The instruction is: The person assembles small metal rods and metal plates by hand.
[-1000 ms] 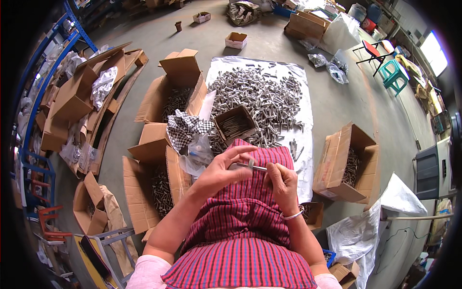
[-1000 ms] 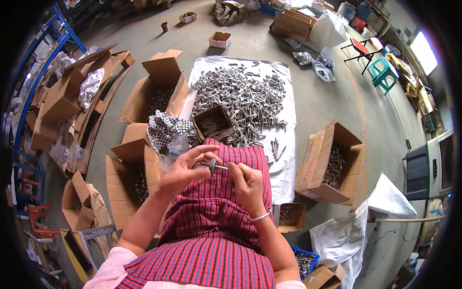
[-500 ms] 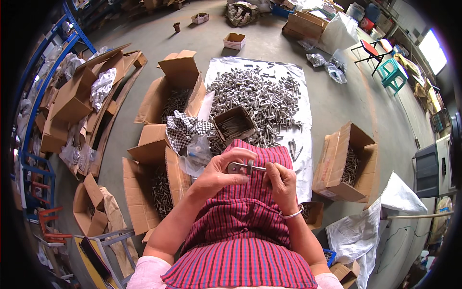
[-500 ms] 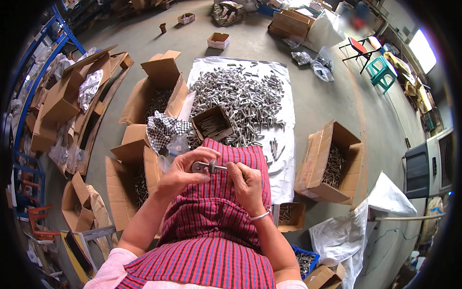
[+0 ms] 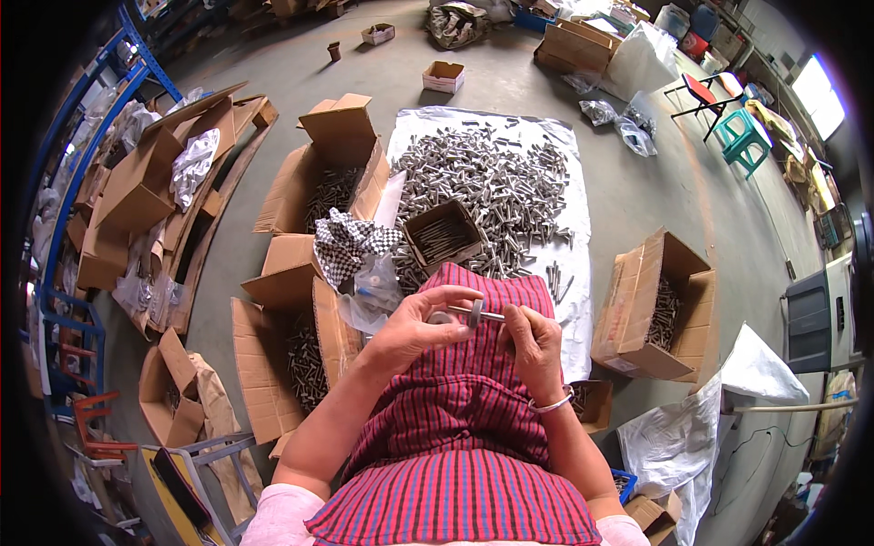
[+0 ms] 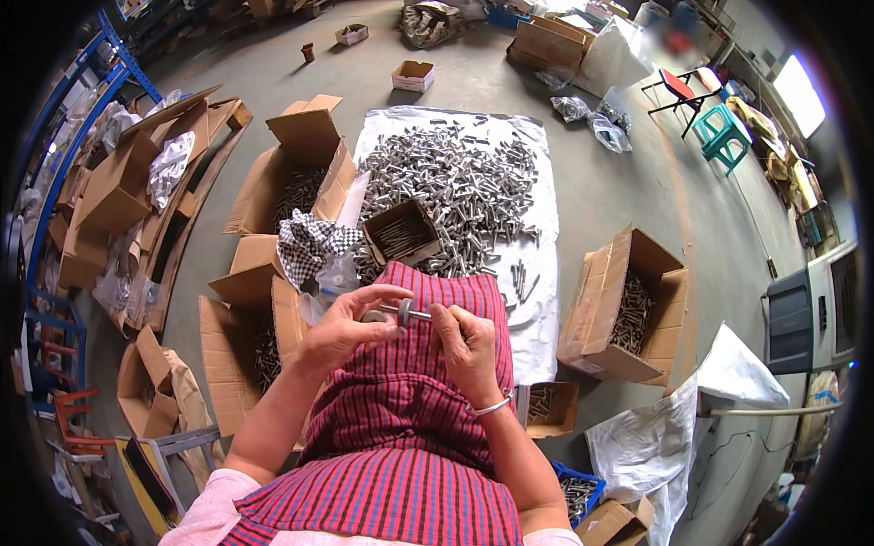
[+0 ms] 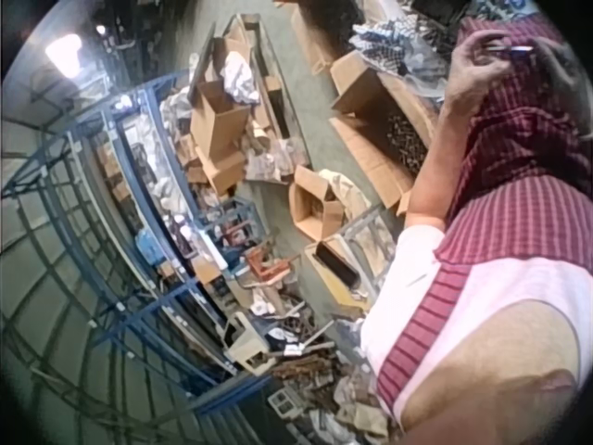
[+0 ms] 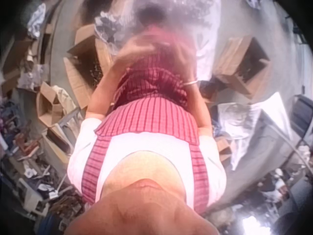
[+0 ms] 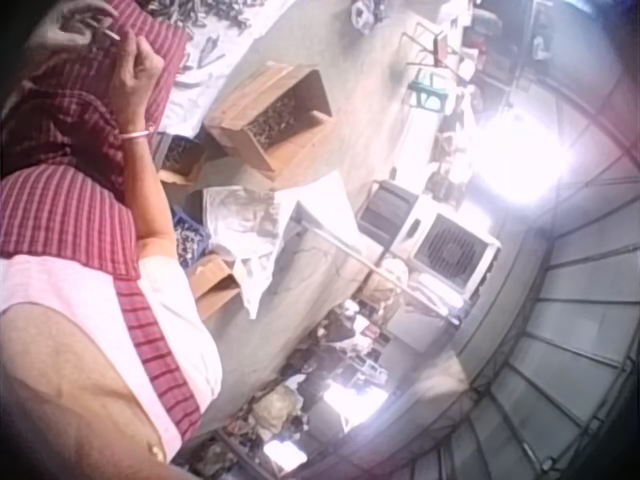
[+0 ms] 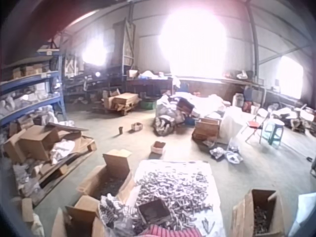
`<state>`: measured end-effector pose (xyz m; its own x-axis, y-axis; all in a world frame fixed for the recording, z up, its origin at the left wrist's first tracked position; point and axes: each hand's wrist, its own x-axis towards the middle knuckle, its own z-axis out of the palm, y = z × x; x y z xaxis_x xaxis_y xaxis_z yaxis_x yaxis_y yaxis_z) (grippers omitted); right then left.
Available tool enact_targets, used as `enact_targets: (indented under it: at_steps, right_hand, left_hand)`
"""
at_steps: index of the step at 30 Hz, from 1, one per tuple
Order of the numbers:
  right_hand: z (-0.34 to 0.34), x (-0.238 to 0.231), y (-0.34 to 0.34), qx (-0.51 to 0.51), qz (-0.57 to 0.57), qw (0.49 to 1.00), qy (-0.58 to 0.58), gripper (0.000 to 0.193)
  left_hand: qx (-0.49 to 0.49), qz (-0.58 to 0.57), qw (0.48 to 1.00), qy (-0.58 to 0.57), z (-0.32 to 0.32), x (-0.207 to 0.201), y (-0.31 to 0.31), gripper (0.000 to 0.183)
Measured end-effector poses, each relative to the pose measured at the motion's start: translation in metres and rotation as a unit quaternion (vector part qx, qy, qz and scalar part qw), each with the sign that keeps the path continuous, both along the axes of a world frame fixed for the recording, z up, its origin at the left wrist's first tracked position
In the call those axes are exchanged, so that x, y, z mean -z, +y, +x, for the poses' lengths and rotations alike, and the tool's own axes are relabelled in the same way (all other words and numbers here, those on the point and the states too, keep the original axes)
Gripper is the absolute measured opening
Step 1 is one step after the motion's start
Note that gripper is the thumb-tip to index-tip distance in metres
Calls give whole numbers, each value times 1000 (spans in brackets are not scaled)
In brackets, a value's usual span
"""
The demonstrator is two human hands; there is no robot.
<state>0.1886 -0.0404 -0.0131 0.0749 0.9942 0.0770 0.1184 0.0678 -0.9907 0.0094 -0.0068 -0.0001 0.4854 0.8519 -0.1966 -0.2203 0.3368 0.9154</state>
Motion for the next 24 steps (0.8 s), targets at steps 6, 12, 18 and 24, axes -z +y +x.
enact_targets:
  at_steps: [6,12,18,24]
  right_hand:
    - [3,3,1,-15,7,1000,-16,41]
    - [4,1,2,-15,-9,1000,-13,40]
    - [5,5,2,-21,-6,1000,-9,39]
    - [6,0,3,-17,-3,1000,-20,39]
  left_hand:
    - [43,-83,995,30,-2,-2,7,39]
    - [33,-47,998,35,1,5,10,36]
    - [28,-34,999,4,5,-1,4,43]
    - [26,-8,999,-16,6,15,6,42]
